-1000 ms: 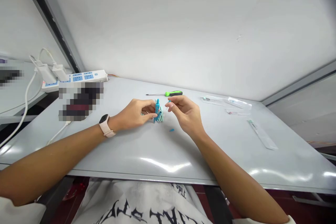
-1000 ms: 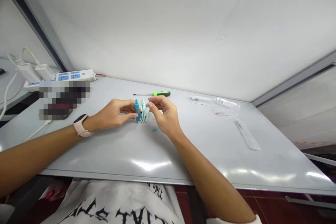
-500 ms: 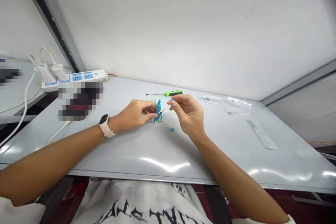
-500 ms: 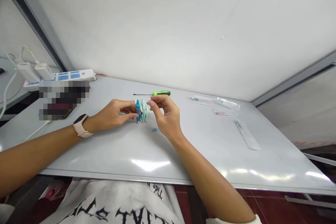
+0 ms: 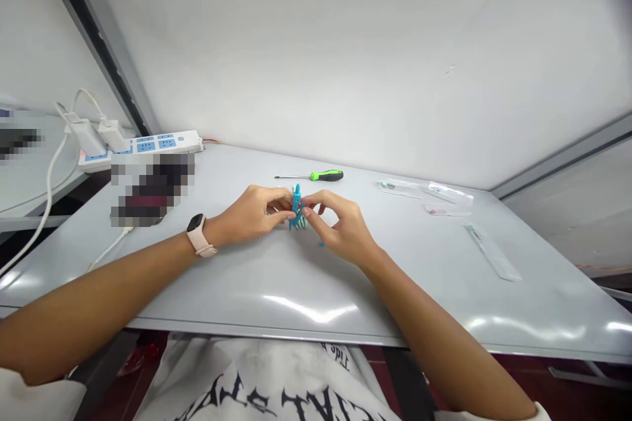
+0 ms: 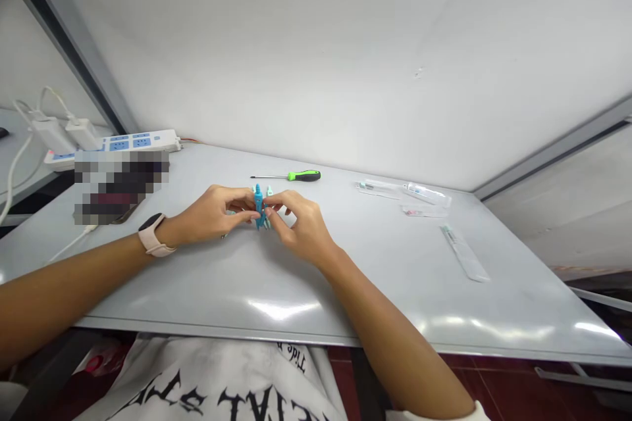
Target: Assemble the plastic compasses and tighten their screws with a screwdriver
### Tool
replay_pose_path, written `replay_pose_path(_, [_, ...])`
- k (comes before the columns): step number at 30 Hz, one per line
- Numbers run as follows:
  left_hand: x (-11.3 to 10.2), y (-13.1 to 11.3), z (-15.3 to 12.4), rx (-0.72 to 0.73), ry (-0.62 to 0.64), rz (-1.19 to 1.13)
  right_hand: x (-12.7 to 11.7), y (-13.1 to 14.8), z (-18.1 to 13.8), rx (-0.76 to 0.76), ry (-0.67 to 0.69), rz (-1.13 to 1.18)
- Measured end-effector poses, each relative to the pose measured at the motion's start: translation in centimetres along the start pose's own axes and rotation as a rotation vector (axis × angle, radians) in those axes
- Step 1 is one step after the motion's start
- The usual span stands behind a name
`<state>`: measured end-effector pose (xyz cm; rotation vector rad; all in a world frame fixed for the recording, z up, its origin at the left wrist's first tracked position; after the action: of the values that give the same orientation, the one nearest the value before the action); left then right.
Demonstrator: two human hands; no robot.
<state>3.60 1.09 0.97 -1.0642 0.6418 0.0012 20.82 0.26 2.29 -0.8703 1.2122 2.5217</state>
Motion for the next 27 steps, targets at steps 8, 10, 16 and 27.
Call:
replay_pose_path(8, [0.10, -0.15, 0.00, 0.001, 0.013, -0.016, -0.11, 0.12, 0.00, -0.058, -0.020, 0.023])
replay_pose_path(10, [0.12, -0.07, -0.01, 0.000, 0.009, -0.023, -0.10, 0.13, -0.02, -0.088, -0.007, -0.002])
replay_pose_path(16, [0.24, 0.16, 0.00, 0.002, 0.005, -0.063, -0.11, -0.29, -0.24, -0.198, -0.025, -0.065])
replay_pose_path(27, [0.32, 0.44, -0.10, -0.010, 0.012, -0.083, -0.04, -0.70, -0.38, -0.232, 0.001, -0.108])
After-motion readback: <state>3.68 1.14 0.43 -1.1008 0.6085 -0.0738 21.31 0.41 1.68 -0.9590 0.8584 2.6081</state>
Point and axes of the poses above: each hand's wrist, its own z-axis towards the middle knuckle, its own x-axis out of the palm, y = z × x, the point moved 5 cm from there along z, towards the middle knuckle, and after that the axes turned 3 degrees about x, right-handed, at the moved point
